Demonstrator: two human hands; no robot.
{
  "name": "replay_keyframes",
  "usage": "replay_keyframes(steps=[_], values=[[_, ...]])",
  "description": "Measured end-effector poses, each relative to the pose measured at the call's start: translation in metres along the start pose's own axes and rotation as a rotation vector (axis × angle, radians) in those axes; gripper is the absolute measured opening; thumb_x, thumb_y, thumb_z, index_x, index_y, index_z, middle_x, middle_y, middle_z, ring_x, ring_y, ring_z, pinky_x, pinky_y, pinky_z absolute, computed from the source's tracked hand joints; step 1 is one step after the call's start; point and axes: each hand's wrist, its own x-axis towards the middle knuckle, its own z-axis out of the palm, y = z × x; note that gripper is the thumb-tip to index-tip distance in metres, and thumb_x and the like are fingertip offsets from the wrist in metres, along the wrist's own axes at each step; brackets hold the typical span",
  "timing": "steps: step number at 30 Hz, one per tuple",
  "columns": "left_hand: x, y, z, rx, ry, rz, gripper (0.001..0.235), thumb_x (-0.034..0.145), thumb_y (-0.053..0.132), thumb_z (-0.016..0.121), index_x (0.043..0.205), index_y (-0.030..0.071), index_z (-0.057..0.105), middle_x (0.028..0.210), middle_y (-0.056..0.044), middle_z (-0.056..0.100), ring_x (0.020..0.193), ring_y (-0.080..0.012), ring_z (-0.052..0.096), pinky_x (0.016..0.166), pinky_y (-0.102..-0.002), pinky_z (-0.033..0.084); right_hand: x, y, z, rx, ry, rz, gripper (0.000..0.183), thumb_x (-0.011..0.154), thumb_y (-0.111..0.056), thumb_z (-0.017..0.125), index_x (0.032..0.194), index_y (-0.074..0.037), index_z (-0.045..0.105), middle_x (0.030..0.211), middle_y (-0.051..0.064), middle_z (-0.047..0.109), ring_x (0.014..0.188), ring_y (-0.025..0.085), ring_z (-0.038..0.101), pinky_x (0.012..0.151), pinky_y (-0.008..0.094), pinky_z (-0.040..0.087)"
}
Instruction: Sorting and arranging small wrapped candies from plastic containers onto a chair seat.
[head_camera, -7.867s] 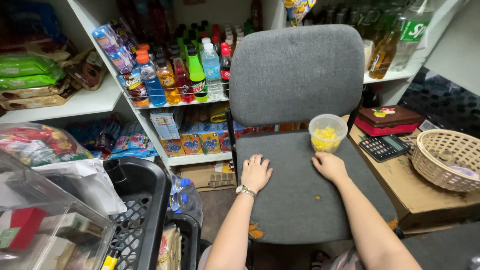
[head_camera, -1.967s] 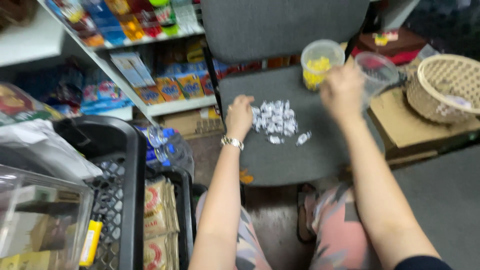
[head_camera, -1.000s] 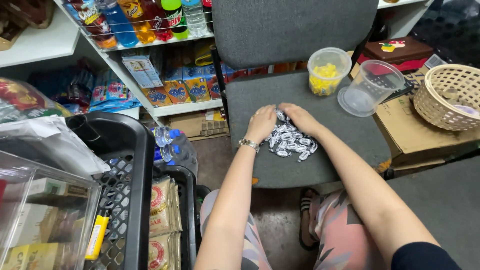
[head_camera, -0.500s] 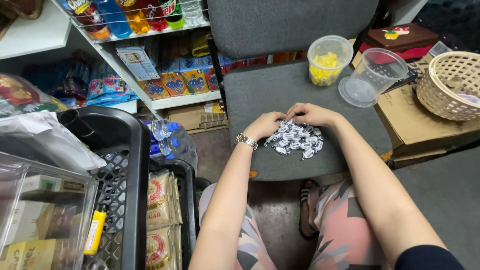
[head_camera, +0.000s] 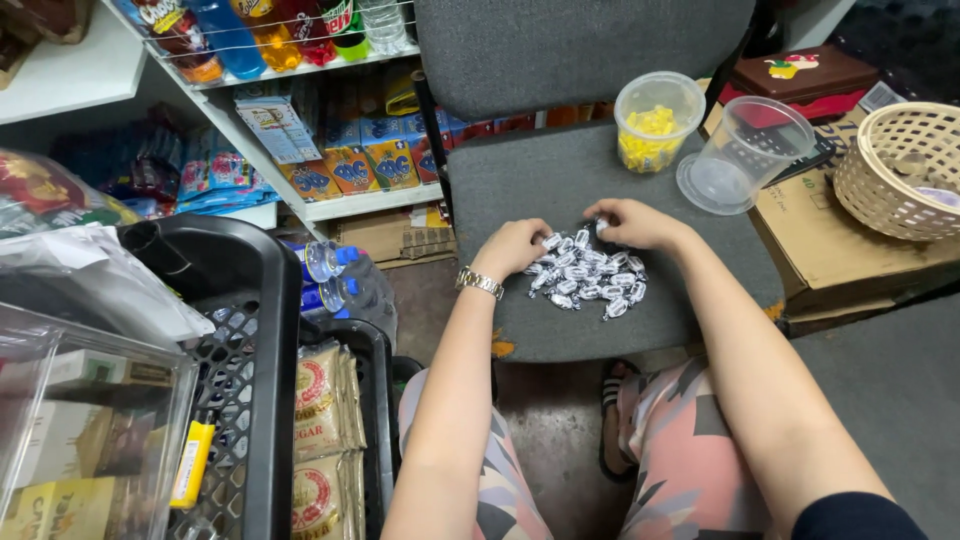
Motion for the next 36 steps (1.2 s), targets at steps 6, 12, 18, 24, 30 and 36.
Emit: replay_keyframes(steps=[6, 12, 18, 24, 30, 36], values=[[0.023, -0.010, 0.004, -0.132, 0.226, -0.007, 0.025, 0.092, 0.015, 0.066, 0.114, 0.022, 0.077, 0.106, -0.007, 0.079, 0.107, -0.0298, 0.073, 0.091, -0.042, 0.059, -0.013, -0.012, -0.005, 0.418, 0.280, -0.086, 0.032, 0.083, -0.006, 0.077, 0.115, -0.007, 0.074, 0.090, 0.002, 0.064, 0.082, 0.011, 0.064, 0.072, 0.027, 0.058], [0.012, -0.002, -0.001, -0.029, 0.263, 0.021, 0.040, 0.090, 0.008, 0.063, 0.124, 0.028, 0.073, 0.117, -0.004, 0.074, 0.114, -0.0293, 0.070, 0.097, -0.044, 0.055, -0.007, -0.020, 0.003, 0.867, 0.365, -0.077, 0.028, 0.089, 0.002, 0.076, 0.115, 0.003, 0.066, 0.092, 0.009, 0.064, 0.083, 0.019, 0.075, 0.075, 0.032, 0.067], [0.020, -0.015, 0.018, 0.220, 0.150, -0.010, 0.036, 0.090, 0.012, 0.069, 0.121, 0.027, 0.075, 0.124, -0.002, 0.070, 0.118, -0.0329, 0.067, 0.098, -0.050, 0.054, -0.025, -0.052, 0.001, 0.932, 0.366, -0.053, 0.022, 0.090, 0.005, 0.073, 0.111, 0.006, 0.067, 0.096, 0.011, 0.065, 0.090, 0.021, 0.074, 0.082, 0.031, 0.066], [0.031, -0.021, 0.038, 0.296, 0.197, 0.080, 0.032, 0.091, 0.021, 0.075, 0.121, 0.029, 0.075, 0.128, -0.001, 0.063, 0.124, -0.0384, 0.060, 0.105, -0.056, 0.050, -0.010, -0.045, 0.012, 0.941, 0.409, -0.079, 0.023, 0.090, 0.002, 0.074, 0.111, 0.004, 0.067, 0.099, 0.011, 0.065, 0.092, 0.022, 0.075, 0.082, 0.033, 0.067], [0.033, -0.015, 0.031, 0.319, 0.330, 0.028, 0.033, 0.078, 0.038, 0.085, 0.098, 0.013, 0.073, 0.104, -0.009, 0.064, 0.106, -0.0402, 0.068, 0.089, -0.052, 0.060, 0.019, -0.014, 0.036, 0.781, 0.508, -0.016, 0.022, 0.090, -0.007, 0.081, 0.100, 0.000, 0.063, 0.087, 0.006, 0.059, 0.076, 0.020, 0.074, 0.070, 0.031, 0.066], [0.042, -0.028, 0.033, 0.187, 0.340, -0.076, 0.026, 0.083, 0.023, 0.082, 0.101, 0.008, 0.071, 0.094, -0.011, 0.069, 0.094, -0.0387, 0.074, 0.078, -0.050, 0.063, 0.018, -0.049, 0.046, 0.062, 0.358, -0.004, 0.012, 0.093, -0.028, 0.074, 0.097, -0.017, 0.078, 0.082, 0.006, 0.077, 0.082, 0.025, 0.076, 0.077, 0.039, 0.059]])
